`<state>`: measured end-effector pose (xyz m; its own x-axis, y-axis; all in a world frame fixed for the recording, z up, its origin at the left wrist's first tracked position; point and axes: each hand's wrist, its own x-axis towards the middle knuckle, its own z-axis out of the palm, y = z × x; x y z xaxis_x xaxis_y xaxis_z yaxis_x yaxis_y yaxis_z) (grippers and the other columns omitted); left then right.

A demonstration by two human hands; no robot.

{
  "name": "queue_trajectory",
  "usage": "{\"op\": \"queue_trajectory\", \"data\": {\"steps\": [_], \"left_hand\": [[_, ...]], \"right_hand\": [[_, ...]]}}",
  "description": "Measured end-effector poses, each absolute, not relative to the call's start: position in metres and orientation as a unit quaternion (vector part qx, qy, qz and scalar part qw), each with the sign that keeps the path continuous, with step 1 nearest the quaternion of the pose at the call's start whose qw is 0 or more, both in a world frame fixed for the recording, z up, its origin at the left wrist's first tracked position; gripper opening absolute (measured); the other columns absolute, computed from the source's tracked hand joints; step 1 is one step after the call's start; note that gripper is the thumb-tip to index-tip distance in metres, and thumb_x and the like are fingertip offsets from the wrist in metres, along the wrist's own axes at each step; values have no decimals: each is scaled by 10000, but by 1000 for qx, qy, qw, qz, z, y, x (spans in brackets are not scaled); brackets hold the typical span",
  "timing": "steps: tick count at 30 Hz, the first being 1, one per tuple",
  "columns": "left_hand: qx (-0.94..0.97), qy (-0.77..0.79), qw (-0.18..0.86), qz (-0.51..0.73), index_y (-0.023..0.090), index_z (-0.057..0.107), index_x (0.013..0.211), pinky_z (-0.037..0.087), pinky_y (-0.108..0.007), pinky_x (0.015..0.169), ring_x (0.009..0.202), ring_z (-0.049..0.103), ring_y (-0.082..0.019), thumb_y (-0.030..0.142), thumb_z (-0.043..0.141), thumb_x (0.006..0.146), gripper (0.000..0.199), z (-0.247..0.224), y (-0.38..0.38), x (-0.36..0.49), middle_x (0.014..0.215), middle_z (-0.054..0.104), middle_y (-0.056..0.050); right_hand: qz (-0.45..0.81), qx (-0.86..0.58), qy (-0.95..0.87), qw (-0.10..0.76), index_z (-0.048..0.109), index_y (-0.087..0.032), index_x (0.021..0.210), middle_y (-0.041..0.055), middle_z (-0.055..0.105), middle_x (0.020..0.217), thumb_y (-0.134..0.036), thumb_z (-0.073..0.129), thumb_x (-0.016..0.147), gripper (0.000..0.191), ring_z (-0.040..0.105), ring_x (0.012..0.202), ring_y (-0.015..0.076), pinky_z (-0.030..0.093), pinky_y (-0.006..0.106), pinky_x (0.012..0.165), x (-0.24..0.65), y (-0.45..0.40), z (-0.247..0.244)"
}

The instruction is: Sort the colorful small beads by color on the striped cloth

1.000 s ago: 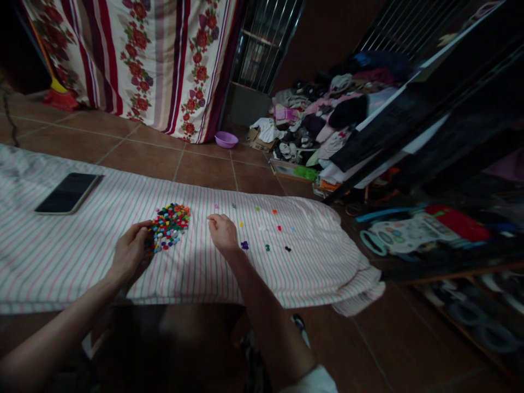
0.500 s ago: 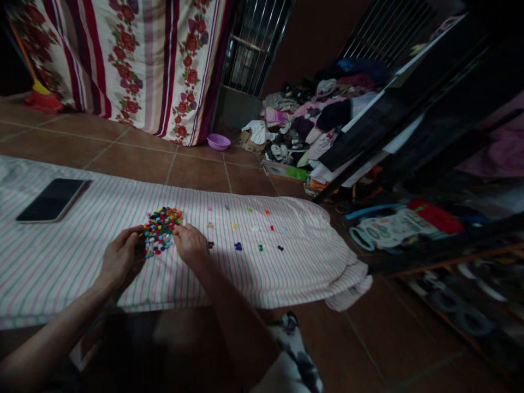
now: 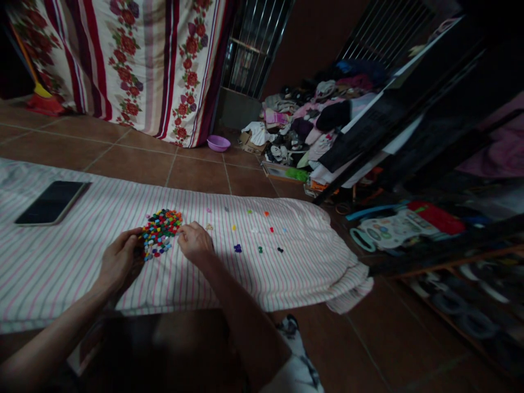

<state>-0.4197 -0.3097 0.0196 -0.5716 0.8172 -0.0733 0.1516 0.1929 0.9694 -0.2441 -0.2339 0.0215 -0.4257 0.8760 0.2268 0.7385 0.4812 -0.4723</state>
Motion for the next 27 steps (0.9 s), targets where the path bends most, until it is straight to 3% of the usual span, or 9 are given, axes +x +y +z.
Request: {"op": "queue_trajectory", "data": {"steps": [9, 16, 27], "left_hand": [[293, 725, 310, 540, 205, 681, 996, 504, -310, 653, 739, 621, -194, 389, 491, 749, 362, 29, -305, -415, 788, 667, -37], [149, 676, 400, 601, 193, 663, 972, 466, -268, 484, 513, 523, -128, 327, 537, 679, 345, 43, -295, -402, 637, 568, 14], [94, 664, 407, 620, 193, 668, 1017, 481, -254, 482, 589, 557, -131, 317, 539, 674, 387, 58, -289, -395, 757, 620, -12]], "right_hand": [[125, -542, -791, 255, 736, -213, 952, 37, 694, 894, -143, 557, 846, 220, 625, 842, 165, 463, 255, 798, -212, -202, 37], [84, -625, -734, 254, 755, -212, 994, 50, 741, 991, -125, 525, 863, 279, 668, 912, 166, 475, 257, 840, -167, -169, 38], [54, -695, -685, 213, 737, -204, 996, 54, 761, 958, -120, 536, 855, 259, 693, 905, 183, 490, 256, 792, -132, -114, 29]]}}
